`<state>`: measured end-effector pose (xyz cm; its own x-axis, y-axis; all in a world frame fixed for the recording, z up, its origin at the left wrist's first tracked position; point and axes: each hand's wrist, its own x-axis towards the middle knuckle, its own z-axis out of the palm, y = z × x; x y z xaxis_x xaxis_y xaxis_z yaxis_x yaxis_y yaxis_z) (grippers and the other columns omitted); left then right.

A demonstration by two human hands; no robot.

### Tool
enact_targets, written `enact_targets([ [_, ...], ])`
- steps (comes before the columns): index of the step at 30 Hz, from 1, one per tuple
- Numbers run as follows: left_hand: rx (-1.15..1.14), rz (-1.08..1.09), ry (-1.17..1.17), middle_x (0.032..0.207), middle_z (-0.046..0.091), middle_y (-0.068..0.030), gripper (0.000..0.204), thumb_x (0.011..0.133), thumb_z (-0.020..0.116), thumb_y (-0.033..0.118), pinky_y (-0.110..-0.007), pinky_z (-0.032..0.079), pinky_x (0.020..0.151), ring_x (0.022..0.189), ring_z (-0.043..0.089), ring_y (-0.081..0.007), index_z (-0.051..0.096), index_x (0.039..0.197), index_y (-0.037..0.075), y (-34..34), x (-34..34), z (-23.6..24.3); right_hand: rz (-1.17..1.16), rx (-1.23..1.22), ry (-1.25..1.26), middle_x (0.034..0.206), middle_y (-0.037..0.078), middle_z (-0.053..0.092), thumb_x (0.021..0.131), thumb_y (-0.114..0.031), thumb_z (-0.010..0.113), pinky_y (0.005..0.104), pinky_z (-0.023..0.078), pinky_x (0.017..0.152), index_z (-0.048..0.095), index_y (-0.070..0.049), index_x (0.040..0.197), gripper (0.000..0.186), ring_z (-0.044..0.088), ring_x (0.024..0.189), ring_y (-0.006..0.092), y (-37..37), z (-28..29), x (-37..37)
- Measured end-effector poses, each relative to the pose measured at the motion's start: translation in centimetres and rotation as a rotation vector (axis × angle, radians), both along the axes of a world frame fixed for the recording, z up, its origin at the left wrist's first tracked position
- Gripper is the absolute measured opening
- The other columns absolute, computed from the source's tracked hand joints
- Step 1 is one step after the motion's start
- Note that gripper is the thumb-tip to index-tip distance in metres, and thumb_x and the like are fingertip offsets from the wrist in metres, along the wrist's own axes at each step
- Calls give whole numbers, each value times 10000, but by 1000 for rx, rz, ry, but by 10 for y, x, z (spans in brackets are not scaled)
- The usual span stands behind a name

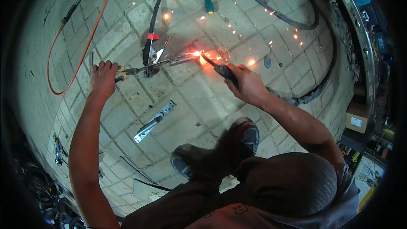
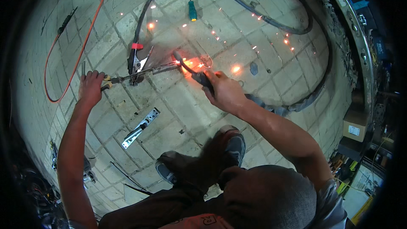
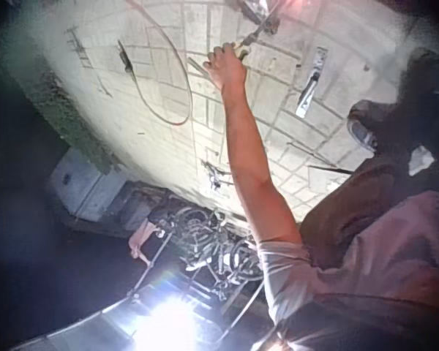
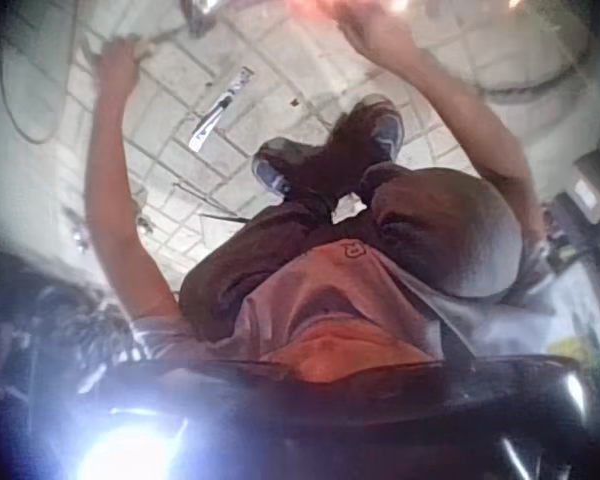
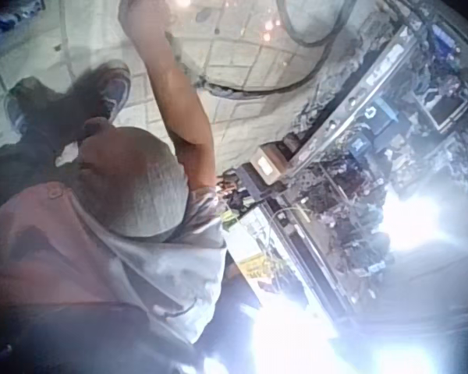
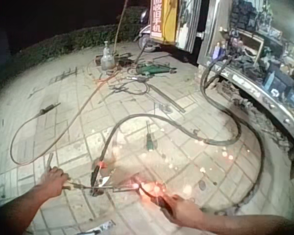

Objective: The person sits on a tiled floor and uses a welding torch to join a metal bracket to a cylindrical metal tube. They repeatedly strike an arc, move the torch along the joint, and pause to reposition the parts with pliers. After welding, they stand, coil an orange cable, and inspect the joined assembly.

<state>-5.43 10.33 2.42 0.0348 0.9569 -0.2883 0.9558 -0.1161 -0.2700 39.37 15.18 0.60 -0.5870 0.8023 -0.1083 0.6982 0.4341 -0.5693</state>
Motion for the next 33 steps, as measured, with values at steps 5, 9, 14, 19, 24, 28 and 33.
enact_targets([
  [5, -6, 18, 5, 1053, 572, -61, 401, 742, 648, -15, -406, 382, 897, 1075, 533, -245, 582, 1114, 118, -2, 3, 1, -124, 63, 91, 1036, 214, 604, 872, -255, 641, 479, 542, 675, 496, -73, 1289, 478, 646, 806, 406, -10, 7, -3],
  [9, -44, 24, 4, 1061, 581, -70, 413, 721, 658, -8, -422, 398, 887, 1077, 542, -252, 588, 1109, 114, -1, 5, 6, -123, -10, 91, 1016, 219, 604, 868, -253, 644, 476, 535, 691, 501, -69, 1283, 476, 640, 830, 410, -13, 3, -4],
  [14, -247, 151, -193, 996, 638, -116, 375, 680, 687, 31, -433, 462, 823, 982, 609, -306, 616, 1044, 79, -5, 2, 15, -64, -30, 151, 1024, 227, 605, 855, -227, 657, 455, 521, 733, 496, -34, 1295, 507, 631, 832, 415, -6, 8, 2],
  [19, -552, 361, -605, 878, 660, -124, 369, 646, 697, 69, -376, 492, 764, 841, 634, -291, 623, 1006, 41, -19, -4, 13, 38, -152, 112, 1017, 236, 594, 850, -136, 663, 415, 499, 782, 520, 19, 1253, 454, 619, 888, 386, -19, 16, 1],
  [24, -734, 566, -654, 800, 637, -54, 248, 720, 668, 91, -314, 480, 677, 751, 601, -150, 625, 958, 37, -29, 10, 17, -60, -63, 205, 1014, 242, 588, 854, -167, 658, 438, 502, 784, 522, 18, 1242, 451, 609, 905, 404, -30, 19, -4],
  [28, -765, 670, -815, 797, 636, -34, 253, 729, 669, 98, -304, 469, 643, 728, 591, -143, 630, 970, 31, -43, 17, 11, -2, -89, 118, 1062, 241, 586, 839, -174, 673, 452, 522, 785, 512, -5, 1257, 478, 615, 926, 408, -30, 9, -4],
  [33, -706, 726, -1004, 839, 610, -20, 405, 718, 672, 91, -279, 452, 652, 736, 551, -122, 634, 1116, 28, -70, 25, -8, -66, -180, 99, 1016, 218, 622, 815, -139, 715, 415, 504, 832, 555, -3, 1233, 468, 633, 969, 363, -32, 10, 4],
])
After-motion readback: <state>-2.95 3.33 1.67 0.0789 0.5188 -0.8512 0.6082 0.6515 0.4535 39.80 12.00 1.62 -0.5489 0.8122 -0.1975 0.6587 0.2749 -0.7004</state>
